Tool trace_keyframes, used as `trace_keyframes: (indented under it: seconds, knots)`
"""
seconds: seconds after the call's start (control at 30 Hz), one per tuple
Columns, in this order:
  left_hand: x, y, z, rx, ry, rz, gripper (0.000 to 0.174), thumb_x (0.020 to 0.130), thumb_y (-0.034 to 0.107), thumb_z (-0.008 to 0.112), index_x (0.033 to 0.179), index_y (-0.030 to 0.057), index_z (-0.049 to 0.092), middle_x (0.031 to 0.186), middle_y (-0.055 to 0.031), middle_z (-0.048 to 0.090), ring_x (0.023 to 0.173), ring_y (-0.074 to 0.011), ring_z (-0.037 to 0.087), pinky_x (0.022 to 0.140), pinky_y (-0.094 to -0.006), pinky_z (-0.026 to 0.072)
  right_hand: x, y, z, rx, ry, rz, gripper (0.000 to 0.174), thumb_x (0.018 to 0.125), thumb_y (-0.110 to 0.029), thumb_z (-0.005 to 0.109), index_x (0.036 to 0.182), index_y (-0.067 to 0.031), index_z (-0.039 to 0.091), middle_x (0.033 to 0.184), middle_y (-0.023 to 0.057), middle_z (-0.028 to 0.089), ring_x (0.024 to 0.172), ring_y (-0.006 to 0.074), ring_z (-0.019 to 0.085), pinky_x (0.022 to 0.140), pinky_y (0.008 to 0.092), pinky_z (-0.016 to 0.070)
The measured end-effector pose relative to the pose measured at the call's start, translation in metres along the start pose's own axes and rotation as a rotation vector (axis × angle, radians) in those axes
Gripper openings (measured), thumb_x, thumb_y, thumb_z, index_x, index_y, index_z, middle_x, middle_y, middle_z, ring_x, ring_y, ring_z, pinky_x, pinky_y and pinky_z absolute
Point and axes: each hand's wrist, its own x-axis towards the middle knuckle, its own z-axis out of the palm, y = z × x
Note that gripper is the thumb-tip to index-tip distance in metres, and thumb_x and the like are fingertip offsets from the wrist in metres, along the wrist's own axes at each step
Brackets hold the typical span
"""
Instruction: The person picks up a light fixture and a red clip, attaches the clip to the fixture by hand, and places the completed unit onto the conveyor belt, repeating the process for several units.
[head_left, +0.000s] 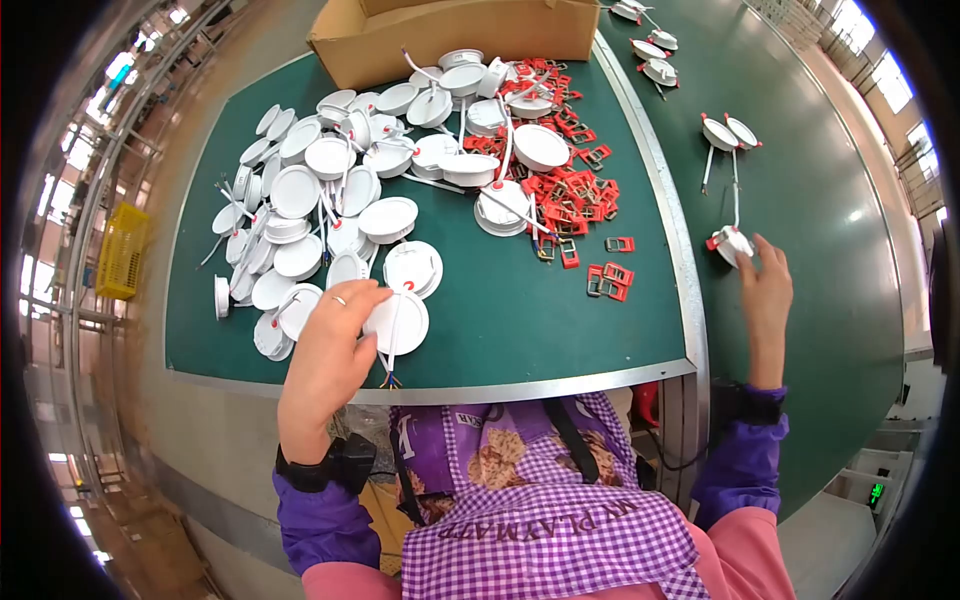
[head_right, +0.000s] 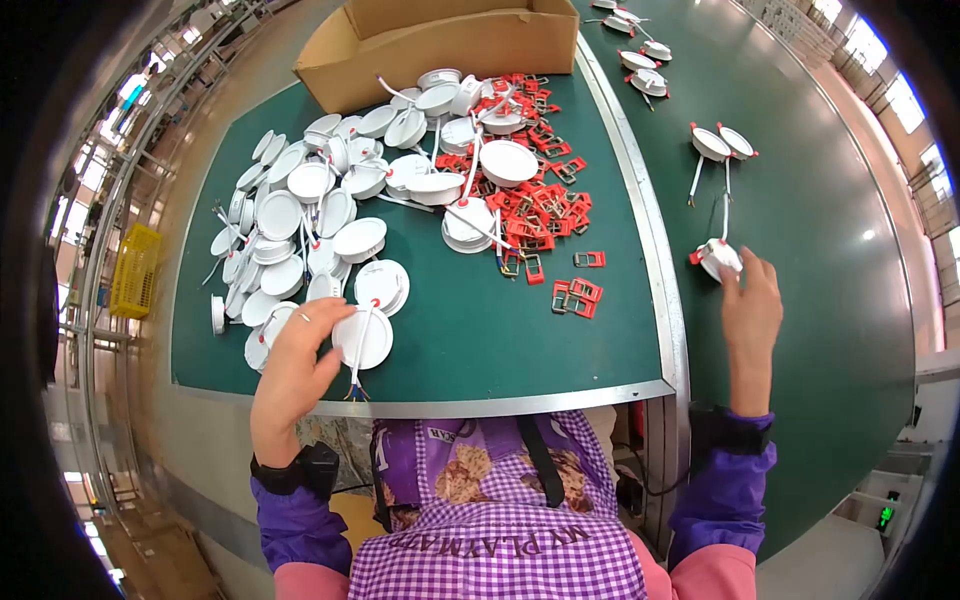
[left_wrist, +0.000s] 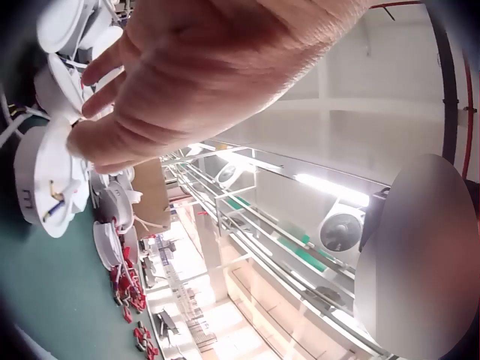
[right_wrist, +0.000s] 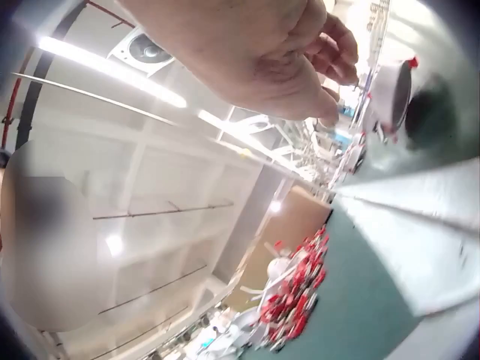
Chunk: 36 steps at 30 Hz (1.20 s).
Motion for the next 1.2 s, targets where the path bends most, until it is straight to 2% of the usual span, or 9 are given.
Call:
trace_keyframes:
  seconds: [0.03,0.17,0.4,0.63,0.77,0.87,0.97,1.1,1.2]
  knots:
    - [0.000,-0.005,0.004,0.054,-0.112,0.031,0.045,0.067,-0.006,0.055,0.112,0.0029,0.056,0.118,-0.0152,0.054,0.114,-0.0321,0.048,0.096,-0.0363,0.0384,-0.007,-0.009,0.003,-0.079,0.152,-0.234,0.026,0.083,-0.012,0.060,0.107,-0.0029,0.060,0.087,0.0130,0.063,0.070,0.0282,0.062,0.064,0.0334,0.0480]
    - [0.007,-0.007,0.019,-0.025,-0.152,0.084,0.053,0.063,-0.004,0.058,0.114,0.0059,0.056,0.126,-0.0150,0.048,0.122,-0.0343,0.039,0.101,-0.0397,0.0327,-0.034,-0.072,0.018,0.408,-0.258,-0.229,0.007,0.080,-0.001,0.060,0.087,-0.0005,0.060,0.085,0.0133,0.059,0.071,0.0313,0.059,0.065,0.0347,0.0470]
    - [0.003,0.009,0.017,0.087,-0.260,0.049,0.079,0.055,0.003,0.073,0.129,0.0121,0.046,0.133,-0.0149,0.041,0.123,-0.0354,0.037,0.103,-0.0439,0.0280,-0.018,-0.084,0.052,0.115,-0.255,-0.561,0.009,0.079,-0.006,0.061,0.087,-0.0049,0.064,0.088,0.0088,0.059,0.087,0.0269,0.057,0.073,0.0365,0.0468]
    - [0.003,-0.003,0.027,0.181,-0.111,0.071,0.078,0.055,0.004,0.075,0.127,0.0104,0.047,0.127,-0.0141,0.044,0.118,-0.0310,0.042,0.101,-0.0399,0.0319,-0.015,-0.103,0.058,0.062,-0.350,-0.527,0.012,0.080,-0.015,0.062,0.079,-0.0031,0.061,0.082,0.0093,0.057,0.085,0.0264,0.057,0.072,0.0370,0.0470]
    - [0.000,0.026,-0.005,-0.165,0.073,0.015,0.069,0.062,0.000,0.067,0.127,0.0053,0.046,0.124,-0.0114,0.048,0.115,-0.0252,0.047,0.095,-0.0335,0.0373,-0.013,-0.110,0.065,-0.067,-0.404,-0.474,0.018,0.079,-0.017,0.063,0.076,-0.0009,0.058,0.081,0.0116,0.058,0.084,0.0285,0.058,0.072,0.0386,0.0470]
    - [0.001,0.035,-0.014,-0.760,0.391,0.051,0.073,0.063,0.000,0.068,0.130,-0.0009,0.040,0.127,-0.0115,0.045,0.116,-0.0215,0.045,0.096,-0.0329,0.0381,-0.009,-0.113,0.070,-0.105,-0.429,-0.461,0.014,0.077,-0.014,0.060,0.076,-0.0002,0.057,0.082,0.0136,0.060,0.084,0.0307,0.059,0.072,0.0409,0.0470]
    - [0.010,0.046,-0.007,-1.192,0.543,0.098,0.072,0.073,0.013,0.069,0.133,-0.0017,0.033,0.130,-0.0186,0.044,0.118,-0.0271,0.047,0.096,-0.0357,0.0403,-0.003,-0.113,0.072,-0.173,-0.464,-0.466,0.009,0.072,-0.008,0.055,0.076,0.0000,0.057,0.081,0.0165,0.062,0.081,0.0335,0.060,0.072,0.0432,0.0472]
    - [0.021,0.056,0.015,-1.852,0.340,-0.069,0.056,0.086,0.022,0.058,0.130,-0.0040,0.035,0.126,-0.0226,0.047,0.115,-0.0325,0.050,0.096,-0.0429,0.0441,-0.011,-0.125,0.057,-0.146,-0.328,-0.401,0.010,0.073,-0.008,0.057,0.076,0.0021,0.056,0.071,0.0171,0.061,0.071,0.0337,0.061,0.067,0.0406,0.0481]
    - [0.022,0.060,0.045,-1.921,0.120,-0.253,0.049,0.090,0.020,0.052,0.131,-0.0009,0.034,0.127,-0.0207,0.046,0.118,-0.0354,0.047,0.091,-0.0453,0.0489,-0.022,-0.136,0.032,0.446,-0.323,-0.171,0.010,0.077,-0.004,0.060,0.081,0.0027,0.055,0.064,0.0127,0.060,0.054,0.0186,0.060,0.054,0.0280,0.0472]
